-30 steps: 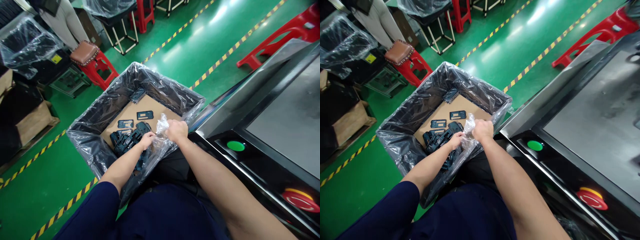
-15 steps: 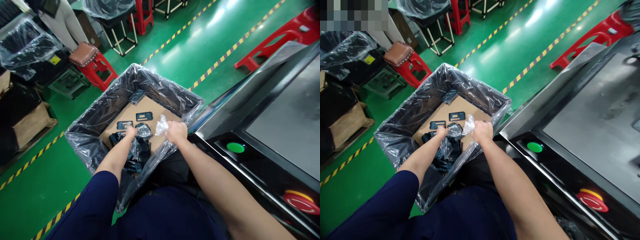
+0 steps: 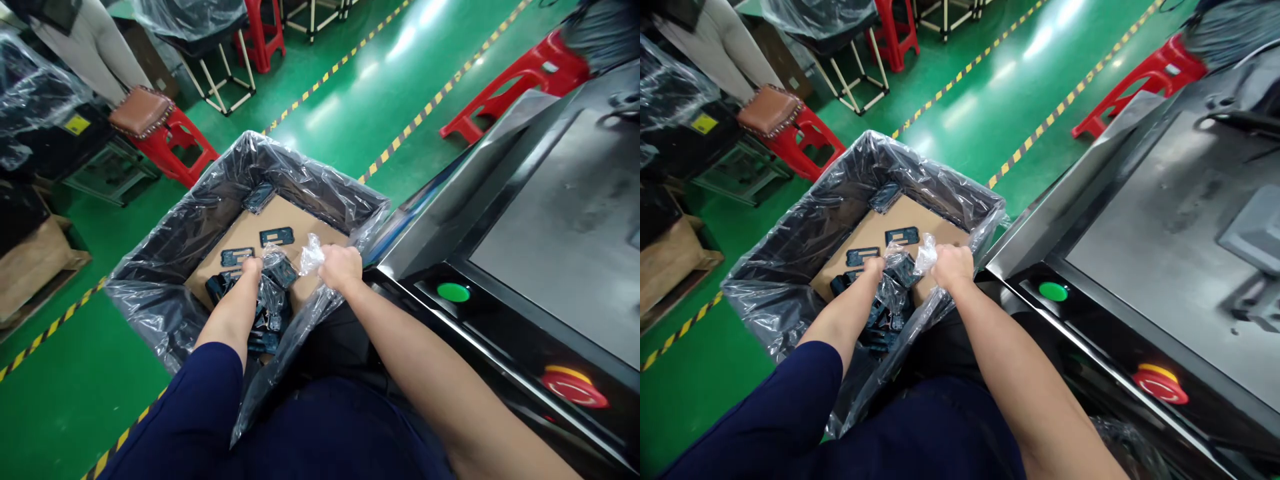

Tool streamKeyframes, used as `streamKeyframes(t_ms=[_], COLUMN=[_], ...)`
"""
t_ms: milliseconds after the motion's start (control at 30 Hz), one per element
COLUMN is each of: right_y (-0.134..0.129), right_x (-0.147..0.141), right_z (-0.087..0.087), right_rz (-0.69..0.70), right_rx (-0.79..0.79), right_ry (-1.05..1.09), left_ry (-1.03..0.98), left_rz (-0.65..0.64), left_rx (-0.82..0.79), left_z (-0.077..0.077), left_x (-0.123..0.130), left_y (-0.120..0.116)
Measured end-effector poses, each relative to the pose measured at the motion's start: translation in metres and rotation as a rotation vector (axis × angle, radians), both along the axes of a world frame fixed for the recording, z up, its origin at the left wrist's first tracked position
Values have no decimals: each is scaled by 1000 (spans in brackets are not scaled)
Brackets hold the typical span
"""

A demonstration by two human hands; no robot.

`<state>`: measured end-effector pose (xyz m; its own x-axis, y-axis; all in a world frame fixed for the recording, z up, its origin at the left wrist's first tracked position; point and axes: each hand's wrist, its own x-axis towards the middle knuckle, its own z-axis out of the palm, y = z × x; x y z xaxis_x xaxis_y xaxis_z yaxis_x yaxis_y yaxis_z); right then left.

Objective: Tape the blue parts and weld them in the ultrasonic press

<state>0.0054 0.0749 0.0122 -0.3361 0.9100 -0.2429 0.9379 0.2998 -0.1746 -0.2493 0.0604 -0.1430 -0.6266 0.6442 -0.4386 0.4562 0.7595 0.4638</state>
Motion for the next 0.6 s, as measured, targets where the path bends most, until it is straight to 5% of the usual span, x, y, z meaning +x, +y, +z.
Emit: streamKeyframes(t_ms=[233,600], right_y=[1,-1], right_x=[0,2], right_z=[2,6], right_rz=[9,31], right_rx=[-20,-23], right_ry=[4,32], left_ry=[-12,91], left_rz=[-153,-698], left_rx=[144,370], left_z=[30,135], left_x=[5,3], left_y=[-21,-88])
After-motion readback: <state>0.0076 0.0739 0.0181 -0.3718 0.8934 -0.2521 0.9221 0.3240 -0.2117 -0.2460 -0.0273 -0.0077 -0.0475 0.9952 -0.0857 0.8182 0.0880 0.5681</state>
